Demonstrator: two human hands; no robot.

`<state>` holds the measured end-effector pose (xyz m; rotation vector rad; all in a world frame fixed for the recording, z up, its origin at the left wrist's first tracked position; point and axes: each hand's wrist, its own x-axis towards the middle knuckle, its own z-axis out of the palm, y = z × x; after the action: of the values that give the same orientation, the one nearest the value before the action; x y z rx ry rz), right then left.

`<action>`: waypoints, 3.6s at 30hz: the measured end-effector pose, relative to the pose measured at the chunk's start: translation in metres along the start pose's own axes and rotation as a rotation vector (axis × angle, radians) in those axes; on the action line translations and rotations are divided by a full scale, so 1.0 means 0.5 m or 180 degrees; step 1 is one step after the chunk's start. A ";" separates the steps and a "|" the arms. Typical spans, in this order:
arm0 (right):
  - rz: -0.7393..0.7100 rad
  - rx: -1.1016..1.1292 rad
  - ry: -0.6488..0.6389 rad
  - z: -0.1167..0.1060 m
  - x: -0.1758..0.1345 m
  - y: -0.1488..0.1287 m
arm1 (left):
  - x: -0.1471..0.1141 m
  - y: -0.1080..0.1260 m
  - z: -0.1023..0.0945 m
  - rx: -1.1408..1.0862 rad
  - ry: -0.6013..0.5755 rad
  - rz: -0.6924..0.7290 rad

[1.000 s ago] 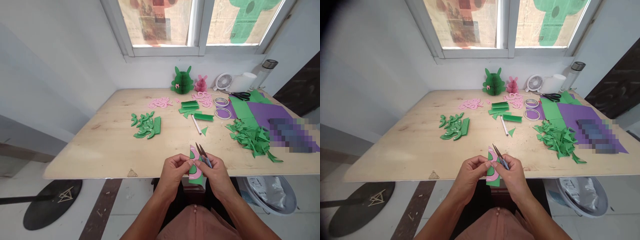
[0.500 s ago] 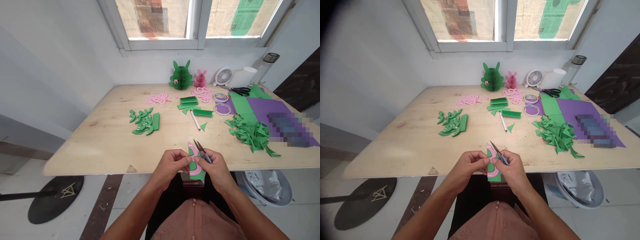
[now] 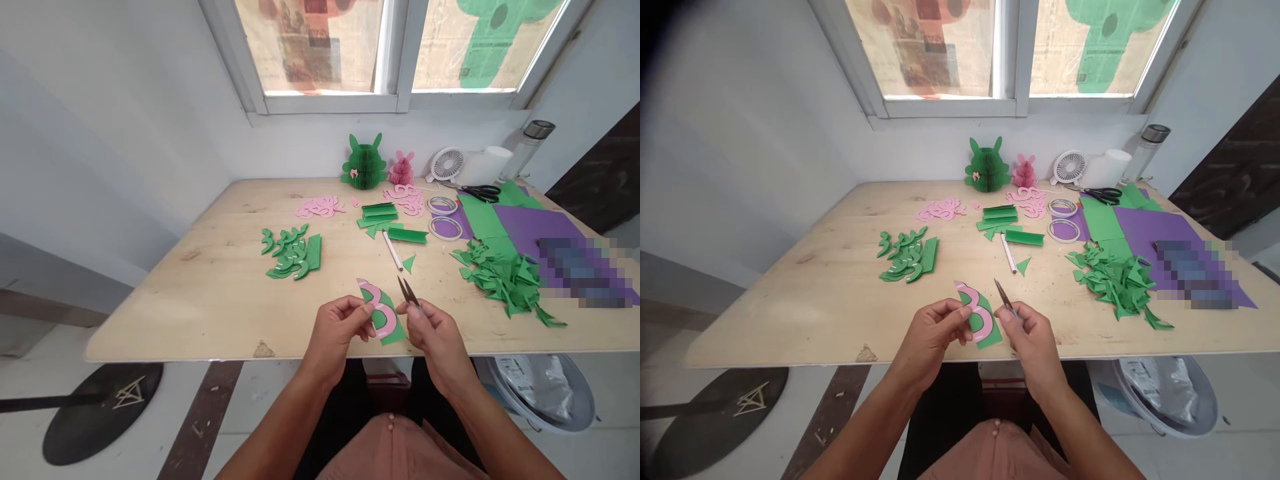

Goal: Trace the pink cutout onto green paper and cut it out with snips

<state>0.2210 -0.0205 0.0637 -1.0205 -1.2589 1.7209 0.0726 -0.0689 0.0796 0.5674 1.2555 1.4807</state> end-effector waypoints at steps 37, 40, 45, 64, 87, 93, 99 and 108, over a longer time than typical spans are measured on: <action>-0.0198 0.0480 0.0621 0.045 0.008 0.017 | -0.012 0.007 0.040 -0.0966 0.0395 -0.0139; -0.0226 0.0437 0.0586 0.046 0.008 0.012 | -0.011 0.006 0.039 -0.1006 0.0417 -0.0150; -0.0199 0.0405 0.0570 0.047 0.004 0.008 | -0.012 0.009 0.041 -0.1050 0.0416 -0.0159; -0.0205 0.0566 0.0535 0.044 -0.002 0.033 | -0.013 0.013 0.042 -0.1074 0.0458 -0.0267; -0.0327 0.0221 0.0706 0.046 -0.006 0.031 | -0.014 0.008 0.039 -0.1127 0.0428 -0.0351; -0.0329 0.0251 0.0703 0.045 -0.006 0.032 | -0.014 0.010 0.038 -0.1097 0.0402 -0.0335; -0.0312 0.0299 0.0646 0.046 -0.007 0.032 | -0.014 0.011 0.040 -0.1104 0.0413 -0.0343; -0.0275 0.0444 0.0608 0.045 -0.007 0.028 | -0.012 0.006 0.036 -0.1125 0.0328 -0.0270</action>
<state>0.2001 -0.0350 0.0549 -1.0074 -1.0322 1.5815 0.0888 -0.0669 0.0902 0.2034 1.0477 1.6286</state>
